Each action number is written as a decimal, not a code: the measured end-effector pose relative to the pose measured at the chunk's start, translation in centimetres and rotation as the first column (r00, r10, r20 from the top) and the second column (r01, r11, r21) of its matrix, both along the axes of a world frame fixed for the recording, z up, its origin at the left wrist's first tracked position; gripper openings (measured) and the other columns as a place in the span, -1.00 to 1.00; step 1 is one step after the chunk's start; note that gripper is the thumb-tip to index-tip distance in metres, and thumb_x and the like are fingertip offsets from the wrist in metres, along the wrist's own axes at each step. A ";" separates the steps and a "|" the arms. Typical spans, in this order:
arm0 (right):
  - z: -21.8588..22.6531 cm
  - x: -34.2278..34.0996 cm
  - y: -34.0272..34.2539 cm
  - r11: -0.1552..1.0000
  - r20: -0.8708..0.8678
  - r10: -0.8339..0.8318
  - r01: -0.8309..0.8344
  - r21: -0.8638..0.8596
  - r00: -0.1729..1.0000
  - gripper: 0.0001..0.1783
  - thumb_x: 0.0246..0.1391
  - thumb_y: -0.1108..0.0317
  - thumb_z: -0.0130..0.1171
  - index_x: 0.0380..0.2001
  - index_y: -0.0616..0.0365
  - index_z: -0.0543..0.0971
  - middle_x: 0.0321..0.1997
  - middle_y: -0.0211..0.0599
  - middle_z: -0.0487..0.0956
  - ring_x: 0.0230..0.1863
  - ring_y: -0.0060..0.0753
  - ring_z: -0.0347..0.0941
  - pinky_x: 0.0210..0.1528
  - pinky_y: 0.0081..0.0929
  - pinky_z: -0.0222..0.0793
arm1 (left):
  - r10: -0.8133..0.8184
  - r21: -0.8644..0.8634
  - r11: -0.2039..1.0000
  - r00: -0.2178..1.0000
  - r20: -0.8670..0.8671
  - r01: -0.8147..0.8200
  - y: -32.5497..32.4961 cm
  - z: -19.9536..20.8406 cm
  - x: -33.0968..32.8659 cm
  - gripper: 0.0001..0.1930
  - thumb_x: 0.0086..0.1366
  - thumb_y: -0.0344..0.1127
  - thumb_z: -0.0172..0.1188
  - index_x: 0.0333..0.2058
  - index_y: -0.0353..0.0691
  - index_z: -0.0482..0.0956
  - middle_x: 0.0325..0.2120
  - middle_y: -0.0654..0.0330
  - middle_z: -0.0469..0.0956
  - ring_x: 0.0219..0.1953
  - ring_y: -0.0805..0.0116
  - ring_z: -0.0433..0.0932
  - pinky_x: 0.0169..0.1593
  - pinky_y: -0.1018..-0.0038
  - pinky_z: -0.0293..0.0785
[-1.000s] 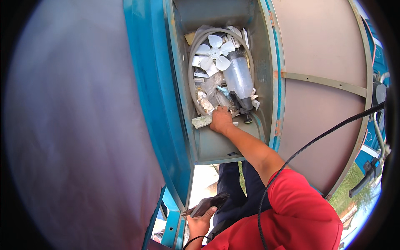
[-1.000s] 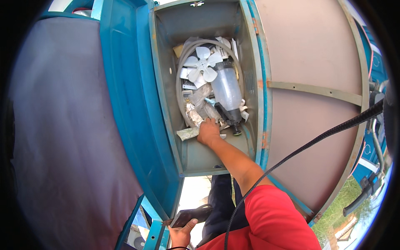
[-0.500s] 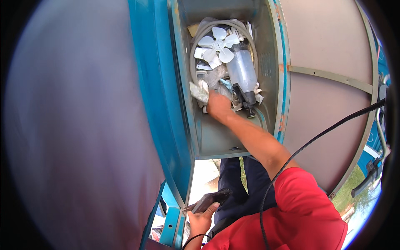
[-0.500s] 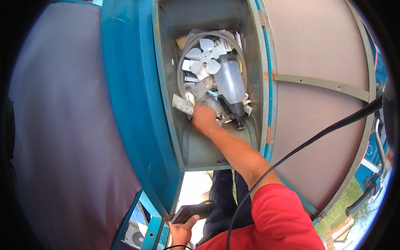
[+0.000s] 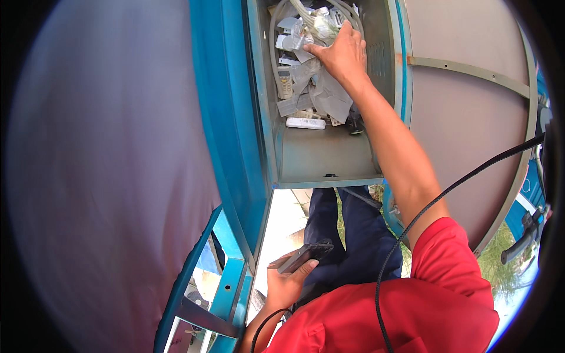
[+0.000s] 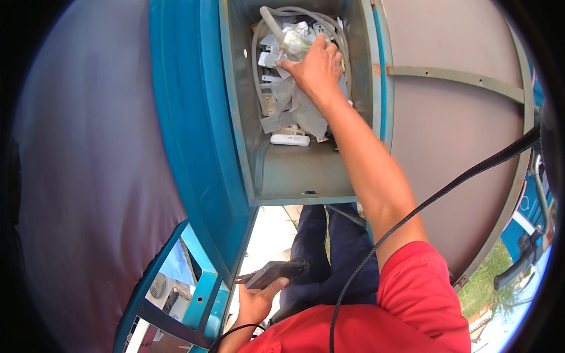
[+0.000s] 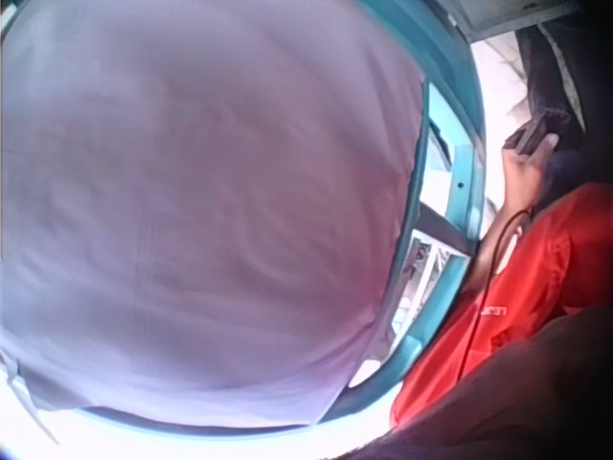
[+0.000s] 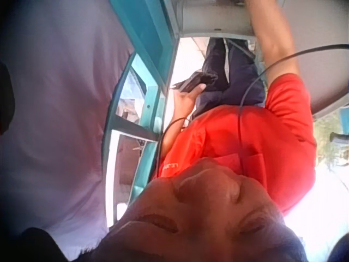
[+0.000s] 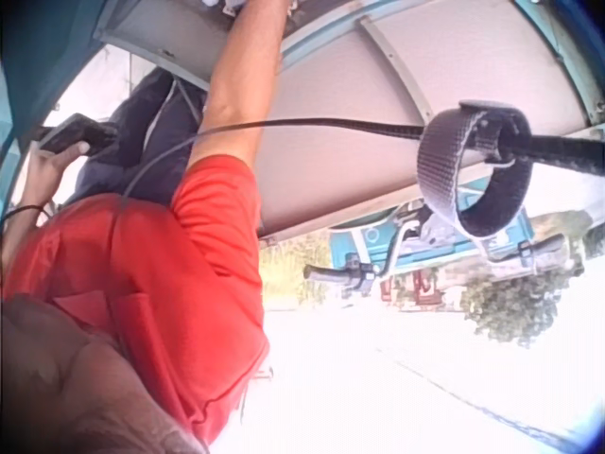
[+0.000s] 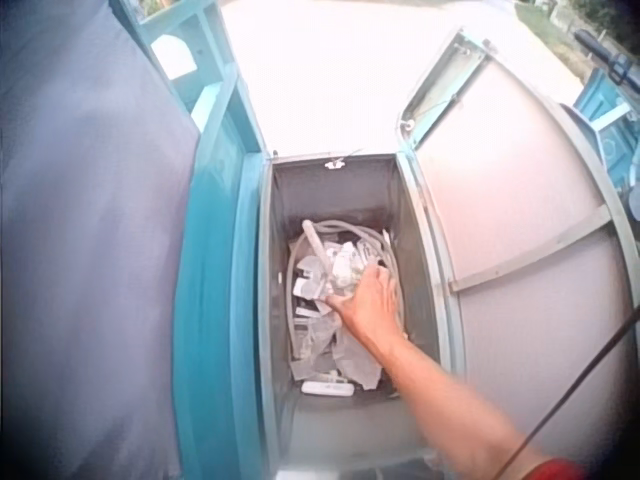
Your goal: The person opens the front panel of a standing air conditioner, then retrieves a remote control from a window sill. They walk outside, open the remote's battery compartment, and later retrieve a second remote from a compartment under the seat of a three-wheeled vehicle. The person then uses a screwdriver to adjust the internal contacts of the second remote.
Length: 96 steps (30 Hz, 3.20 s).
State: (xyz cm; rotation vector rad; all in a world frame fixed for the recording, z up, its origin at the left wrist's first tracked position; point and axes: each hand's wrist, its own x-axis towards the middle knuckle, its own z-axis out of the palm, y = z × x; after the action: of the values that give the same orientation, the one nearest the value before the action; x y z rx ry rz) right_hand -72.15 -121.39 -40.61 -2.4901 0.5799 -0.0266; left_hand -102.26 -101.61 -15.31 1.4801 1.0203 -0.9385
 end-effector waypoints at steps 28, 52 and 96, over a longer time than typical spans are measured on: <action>-15.8 -11.5 4.4 0.778 -0.662 0.564 -0.585 0.228 0.493 -0.52 0.17 0.34 0.12 0.16 0.18 0.59 0.19 0.11 0.60 0.26 0.06 0.53 0.26 -0.08 0.46 | 0.026 0.008 1.000 0.999 -0.035 -0.026 -1.1 1.8 1.2 -0.62 0.25 -0.40 0.47 -0.03 -0.52 0.63 -0.26 0.09 0.71 -0.20 0.48 0.61 -0.06 0.54 0.53; -7.7 -17.6 -0.6 0.728 -0.416 0.393 -0.002 0.685 0.820 -0.72 0.32 0.51 0.07 0.05 0.30 0.56 -0.03 -0.09 0.66 0.01 -0.24 0.57 0.17 -0.36 0.42 | 0.029 -0.017 0.999 0.997 0.071 -0.028 -0.9 -0.1 0.8 -0.72 0.26 -0.37 0.45 -0.18 -0.49 0.68 -0.38 0.17 0.69 -0.34 0.52 0.55 -0.23 0.53 0.48; -6.4 -17.4 5.0 0.745 -0.567 0.331 0.160 0.647 0.754 -0.59 0.15 0.29 0.20 0.05 0.20 0.61 0.03 0.14 0.65 0.10 0.17 0.56 0.16 -0.09 0.45 | 0.089 0.014 0.996 0.995 0.044 -0.089 1.8 -0.8 1.9 -0.67 0.17 -0.48 0.49 -0.09 -0.42 0.66 -0.20 0.06 0.72 -0.15 0.29 0.67 0.03 0.39 0.56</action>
State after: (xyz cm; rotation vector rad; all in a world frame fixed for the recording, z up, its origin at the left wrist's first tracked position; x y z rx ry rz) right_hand -89.59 -116.41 -46.98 -1.7404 0.5933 0.9797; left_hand -100.35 -99.80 -16.07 1.4504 1.0555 -0.8330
